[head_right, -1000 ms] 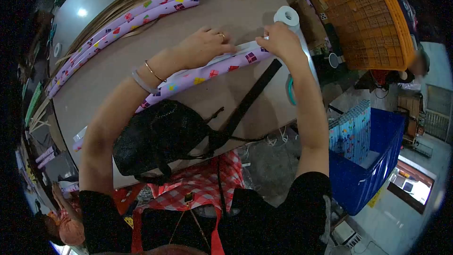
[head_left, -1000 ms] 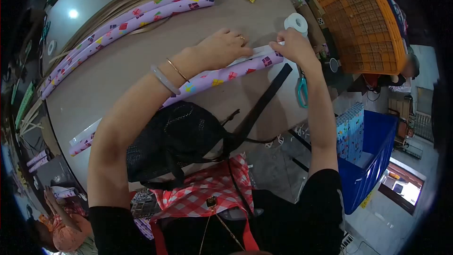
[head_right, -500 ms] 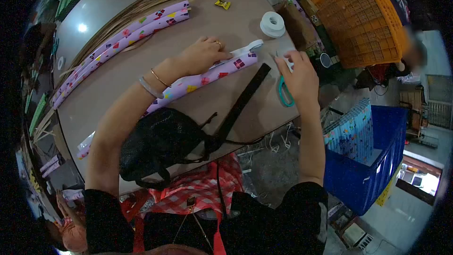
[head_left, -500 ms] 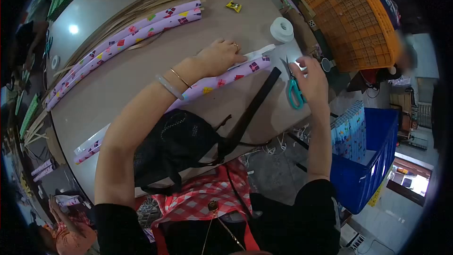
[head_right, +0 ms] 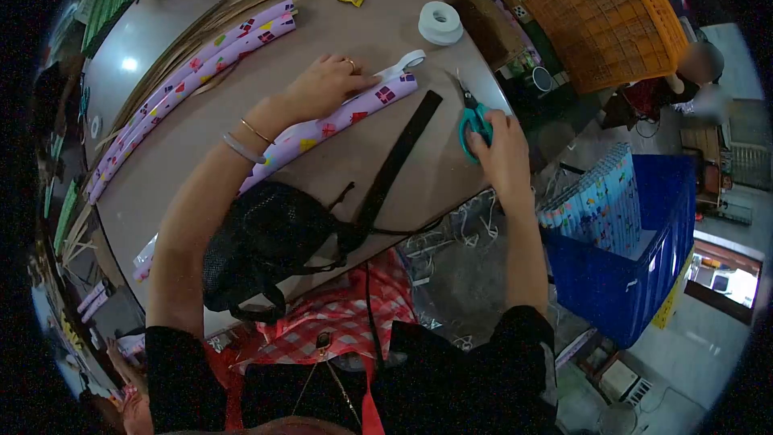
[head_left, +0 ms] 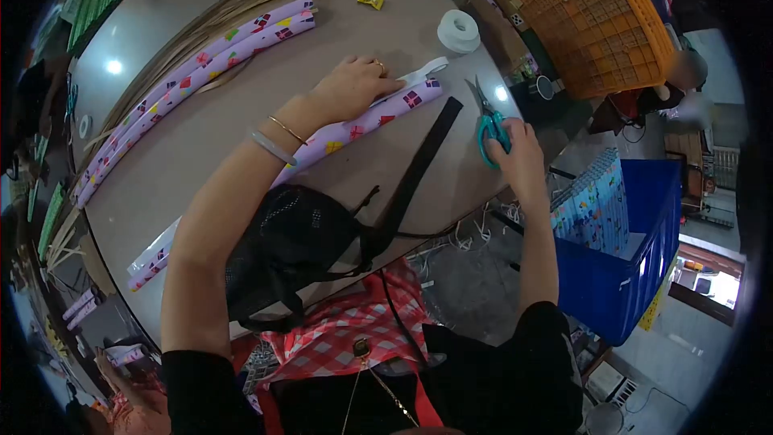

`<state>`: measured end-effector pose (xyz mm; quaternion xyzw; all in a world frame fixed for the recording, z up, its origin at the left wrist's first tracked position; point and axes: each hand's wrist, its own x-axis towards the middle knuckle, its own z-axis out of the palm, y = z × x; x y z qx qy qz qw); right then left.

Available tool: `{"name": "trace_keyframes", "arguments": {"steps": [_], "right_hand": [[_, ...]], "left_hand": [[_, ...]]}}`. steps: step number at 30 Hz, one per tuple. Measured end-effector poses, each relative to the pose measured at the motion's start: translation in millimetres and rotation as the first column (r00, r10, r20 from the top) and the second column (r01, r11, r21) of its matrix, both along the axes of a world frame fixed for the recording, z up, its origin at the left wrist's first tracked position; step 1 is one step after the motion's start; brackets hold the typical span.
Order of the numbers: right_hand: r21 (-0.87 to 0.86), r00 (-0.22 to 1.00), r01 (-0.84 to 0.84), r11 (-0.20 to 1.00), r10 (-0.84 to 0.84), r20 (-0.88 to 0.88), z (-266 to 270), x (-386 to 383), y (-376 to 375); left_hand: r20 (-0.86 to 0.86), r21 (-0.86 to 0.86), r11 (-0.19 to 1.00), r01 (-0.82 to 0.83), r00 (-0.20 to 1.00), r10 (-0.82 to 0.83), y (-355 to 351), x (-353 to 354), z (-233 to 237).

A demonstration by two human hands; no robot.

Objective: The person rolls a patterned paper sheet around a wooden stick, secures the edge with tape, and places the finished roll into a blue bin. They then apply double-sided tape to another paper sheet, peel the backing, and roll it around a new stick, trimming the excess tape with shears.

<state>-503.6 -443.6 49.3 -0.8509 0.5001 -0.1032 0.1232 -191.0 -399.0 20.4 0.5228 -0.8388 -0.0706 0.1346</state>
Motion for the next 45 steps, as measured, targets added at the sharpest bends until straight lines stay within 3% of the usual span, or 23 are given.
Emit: {"name": "trace_keyframes", "arguments": {"steps": [2, 4, 6, 7, 8, 10, 12, 14, 15, 17, 25, 27, 30, 36, 38, 45], "right_hand": [[0.091, 0.998, 0.034, 0.995, -0.039, 0.048, 2, -3, -6], [0.073, 0.994, 0.019, 0.997, -0.026, 0.103, 12, -7, -11], [0.338, 0.919, -0.031, 0.941, -0.107, 0.381, 18, -9, -17], [0.237, 0.952, -0.077, 0.968, 0.001, 0.306, 37, -1, -16], [0.237, 0.953, -0.080, 0.968, 0.005, 0.303, 53, 7, -17], [0.240, 0.950, -0.309, 0.920, 0.286, 0.125, 74, 21, -22], [0.225, 0.925, -0.378, 0.898, 0.354, 0.140, 73, 27, -38], [0.357, 0.884, -0.440, 0.824, 0.467, 0.010, 82, 36, -52], [0.364, 0.870, -0.469, 0.805, 0.491, 0.037, 85, 43, -56], [0.478, 0.922, -0.275, 0.834, 0.370, -0.115, 99, 54, -62], [0.683, 0.832, -0.374, 0.627, 0.552, -0.051, 99, 85, -111], [0.687, 0.818, -0.350, 0.637, 0.566, -0.108, 98, 95, -119], [0.764, 0.826, -0.163, 0.625, 0.510, -0.241, 105, 111, -124], [0.749, 0.767, -0.139, 0.648, 0.548, -0.332, 103, 130, -125], [0.755, 0.760, -0.124, 0.644, 0.551, -0.344, 103, 133, -126], [0.709, 0.717, -0.124, 0.695, 0.556, -0.420, 100, 132, -122]], "left_hand": [[0.032, -0.028, 1.000, 0.015, 0.999, -0.014, -1, 1, 0], [0.035, -0.032, 0.999, 0.029, 0.999, -0.028, -1, 4, 1], [0.036, -0.034, 0.999, 0.040, 0.999, -0.039, 1, 6, 0], [0.044, -0.051, 0.997, 0.053, 0.998, -0.051, 1, 7, -2], [0.052, -0.068, 0.995, 0.068, 0.997, -0.065, 1, 8, -3], [0.059, -0.055, 0.996, 0.068, 0.996, -0.065, 0, 8, -2], [0.067, -0.044, 0.997, 0.068, 0.996, -0.065, -1, 7, 3], [0.136, -0.014, 0.997, 0.072, 0.988, -0.069, -1, 4, 7], [0.135, -0.017, 0.998, 0.067, 0.989, -0.064, -1, 2, 10], [0.193, 0.030, 0.998, 0.053, 0.979, -0.058, -1, -1, 14], [0.187, -0.015, 0.999, 0.045, 0.981, -0.042, -1, -1, 5], [0.190, -0.032, 0.998, 0.052, 0.981, -0.045, -1, -1, 5], [0.182, -0.059, 0.997, 0.055, 0.982, -0.044, -1, -1, 6], [0.224, -0.089, 0.990, 0.105, 0.971, -0.083, 1, 1, 2], [0.175, -0.180, 0.980, 0.090, 0.983, -0.058, 1, 0, -4], [0.192, -0.138, 0.988, 0.070, 0.980, -0.043, 2, -1, -4]]}}
